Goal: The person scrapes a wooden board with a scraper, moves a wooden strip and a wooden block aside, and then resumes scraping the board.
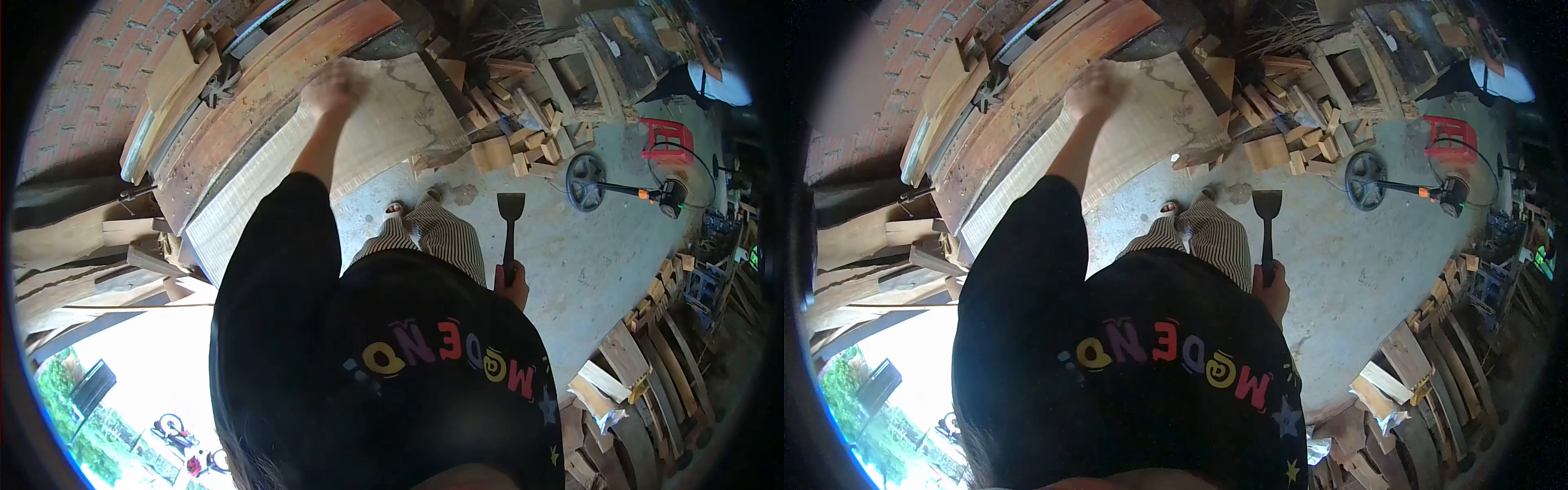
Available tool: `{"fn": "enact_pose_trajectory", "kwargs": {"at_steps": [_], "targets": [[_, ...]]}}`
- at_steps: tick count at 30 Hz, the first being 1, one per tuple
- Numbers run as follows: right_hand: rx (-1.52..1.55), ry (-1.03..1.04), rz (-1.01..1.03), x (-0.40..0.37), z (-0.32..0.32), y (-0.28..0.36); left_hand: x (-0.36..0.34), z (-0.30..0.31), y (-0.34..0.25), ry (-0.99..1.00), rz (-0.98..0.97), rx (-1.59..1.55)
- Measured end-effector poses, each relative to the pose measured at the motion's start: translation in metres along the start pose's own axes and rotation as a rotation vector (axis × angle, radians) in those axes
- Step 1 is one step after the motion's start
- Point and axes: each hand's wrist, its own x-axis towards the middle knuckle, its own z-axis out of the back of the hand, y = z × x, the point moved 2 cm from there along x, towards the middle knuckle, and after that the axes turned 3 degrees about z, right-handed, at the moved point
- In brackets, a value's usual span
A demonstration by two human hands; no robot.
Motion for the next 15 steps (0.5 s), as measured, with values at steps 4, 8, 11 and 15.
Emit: {"fn": "enact_pose_trajectory", "kwargs": {"at_steps": [4,8,11,15], "targets": [[0.013,0.004,0.024,0.011,-0.007,-0.01,-0.002,-0.02,0.024,-0.174,0.776,0.165],[-0.046,0.125,0.149,0.039,-0.008,0.016,-0.054,-0.055,-0.07,0.148,-0.133,0.415],[-0.152,0.217,0.318,0.061,-0.019,0.028,-0.125,-0.056,-0.087,0.359,-1.025,0.207],[-0.075,0.471,0.353,0.074,-0.042,0.052,-0.178,-0.04,0.015,0.126,-0.639,0.044]]}}
